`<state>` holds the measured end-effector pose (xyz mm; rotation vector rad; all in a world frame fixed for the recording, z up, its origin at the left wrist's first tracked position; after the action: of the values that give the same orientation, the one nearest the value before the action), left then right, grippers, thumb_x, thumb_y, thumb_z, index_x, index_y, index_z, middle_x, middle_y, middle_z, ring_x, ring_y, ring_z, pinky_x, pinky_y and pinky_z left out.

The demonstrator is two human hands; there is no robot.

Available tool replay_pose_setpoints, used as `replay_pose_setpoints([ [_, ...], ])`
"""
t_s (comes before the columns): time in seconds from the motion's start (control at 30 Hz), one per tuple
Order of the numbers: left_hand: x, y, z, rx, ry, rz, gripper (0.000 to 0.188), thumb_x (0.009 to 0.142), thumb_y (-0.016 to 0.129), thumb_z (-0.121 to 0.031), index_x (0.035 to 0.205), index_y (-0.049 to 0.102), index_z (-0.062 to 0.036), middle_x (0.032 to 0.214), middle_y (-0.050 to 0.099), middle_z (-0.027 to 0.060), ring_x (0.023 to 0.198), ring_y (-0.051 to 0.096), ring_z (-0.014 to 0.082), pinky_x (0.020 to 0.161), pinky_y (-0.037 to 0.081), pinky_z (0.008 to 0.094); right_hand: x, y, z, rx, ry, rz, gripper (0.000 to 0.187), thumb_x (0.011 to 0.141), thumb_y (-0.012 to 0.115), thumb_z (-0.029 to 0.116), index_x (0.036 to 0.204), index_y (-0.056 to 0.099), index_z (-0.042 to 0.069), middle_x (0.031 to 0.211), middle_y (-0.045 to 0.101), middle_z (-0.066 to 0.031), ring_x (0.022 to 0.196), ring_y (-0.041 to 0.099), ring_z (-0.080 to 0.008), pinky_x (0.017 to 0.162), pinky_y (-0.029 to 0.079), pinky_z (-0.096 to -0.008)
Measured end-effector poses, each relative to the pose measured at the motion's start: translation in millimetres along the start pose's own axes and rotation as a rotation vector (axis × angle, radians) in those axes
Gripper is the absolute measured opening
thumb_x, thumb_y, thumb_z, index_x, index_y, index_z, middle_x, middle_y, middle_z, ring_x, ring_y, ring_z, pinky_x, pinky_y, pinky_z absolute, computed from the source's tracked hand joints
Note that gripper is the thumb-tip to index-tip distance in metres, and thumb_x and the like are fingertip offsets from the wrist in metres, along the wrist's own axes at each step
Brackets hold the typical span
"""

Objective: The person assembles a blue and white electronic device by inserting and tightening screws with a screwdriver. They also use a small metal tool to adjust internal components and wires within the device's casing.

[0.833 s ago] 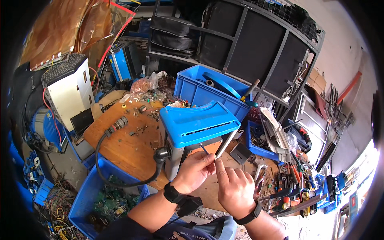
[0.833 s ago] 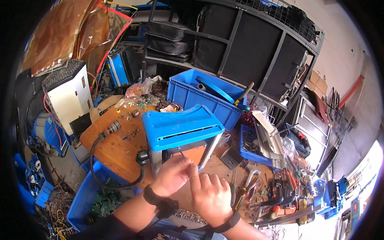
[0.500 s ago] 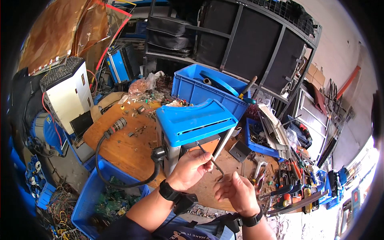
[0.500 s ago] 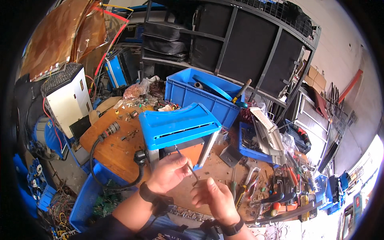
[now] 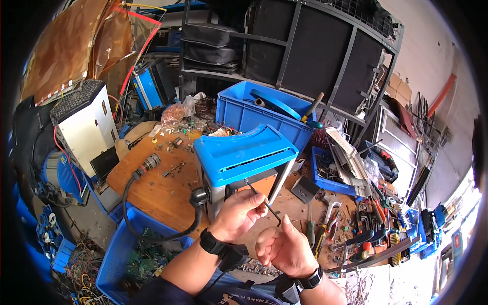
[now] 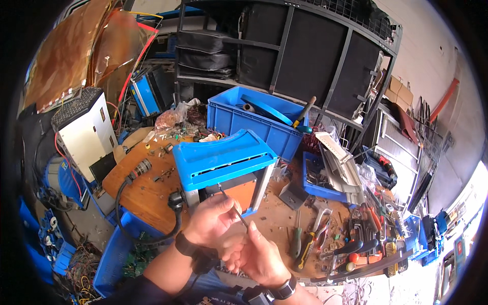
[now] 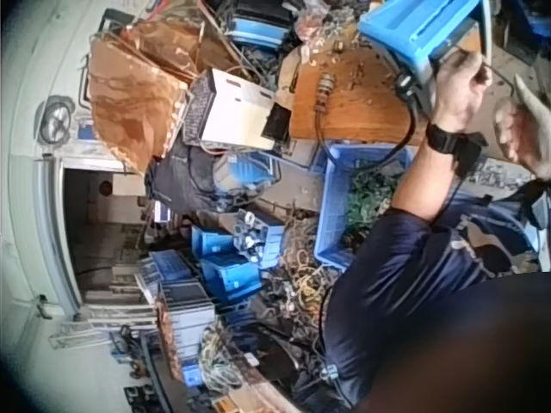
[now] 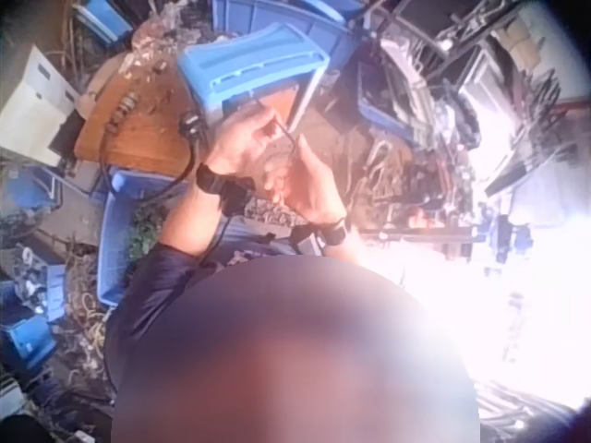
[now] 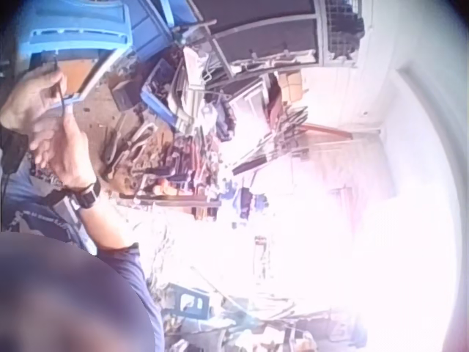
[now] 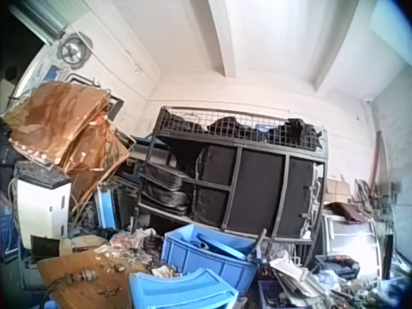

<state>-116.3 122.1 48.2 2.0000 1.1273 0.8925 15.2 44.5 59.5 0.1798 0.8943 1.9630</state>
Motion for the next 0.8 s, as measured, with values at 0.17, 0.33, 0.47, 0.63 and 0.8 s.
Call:
replay_pose_setpoints([
  [0.17, 1, -2, 3, 0.037, 0.008, -0.008, 0.015, 0.097, 0.066, -0.017, 0.098, 0.069, -0.0032, 0.09, 0.067, 0.0046, 0.082, 0.061, 0.015, 0.077, 0.048, 0.0287, 2, 3, 1, 0.175, 0.002, -0.007, 0.07, 0.102, 0.035, 0.059, 0.102, 0.065, -0.004, 0.079, 0.068, -0.0159, 0.062, 0.061, -0.0273, 0.06, 0.047, -0.0351],
  [0.33, -1, 0, 3, 0.071, 0.003, -0.045, 0.015, 0.097, 0.065, -0.019, 0.099, 0.069, -0.0046, 0.092, 0.067, 0.0036, 0.086, 0.061, 0.0146, 0.079, 0.048, 0.0289, 3, 3, 15, -0.005, -0.033, -0.213, 0.052, 0.105, 0.039, 0.041, 0.105, 0.064, -0.004, 0.081, 0.07, -0.014, 0.064, 0.063, -0.0264, 0.06, 0.049, -0.0347],
  [0.47, -3, 4, 1, 0.098, 0.06, -0.048, 0.024, 0.101, 0.059, -0.025, 0.098, 0.069, -0.0031, 0.092, 0.069, 0.006, 0.084, 0.063, 0.0157, 0.079, 0.049, 0.0301, -5, 23, 42, -0.988, -0.376, -0.33, 0.027, 0.102, 0.054, 0.021, 0.108, 0.063, -0.004, 0.088, 0.074, -0.0137, 0.065, 0.069, -0.0242, 0.061, 0.054, -0.0321],
  [0.63, -1, 3, 2, 0.003, 0.02, -0.068, 0.031, 0.101, 0.058, -0.029, 0.099, 0.068, 0.0003, 0.087, 0.07, 0.0087, 0.08, 0.064, 0.0183, 0.075, 0.049, 0.0309, -18, 64, 54, -2.356, -0.846, -0.513, 0.045, 0.078, 0.06, 0.012, 0.122, 0.061, 0.001, 0.078, 0.058, -0.0057, 0.068, 0.062, -0.0222, 0.057, 0.049, -0.0351],
  [0.8, 5, -5, -6, -0.073, 0.065, -0.257, 0.026, 0.099, 0.063, -0.031, 0.101, 0.065, -0.0051, 0.089, 0.066, 0.0057, 0.086, 0.062, 0.017, 0.077, 0.05, 0.0339, -16, 70, 50, -2.427, -1.023, -0.339, 0.043, 0.075, 0.061, 0.018, 0.115, 0.063, 0.0, 0.082, 0.058, -0.0043, 0.071, 0.06, -0.0183, 0.056, 0.049, -0.0317],
])
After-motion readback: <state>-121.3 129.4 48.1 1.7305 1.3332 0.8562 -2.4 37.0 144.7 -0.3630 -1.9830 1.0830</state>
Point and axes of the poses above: each hand's wrist, its own x-axis towards the middle knuckle, its own y-axis out of the palm, z = x × y, the point moved 4 cm from there along x, towards the middle knuckle
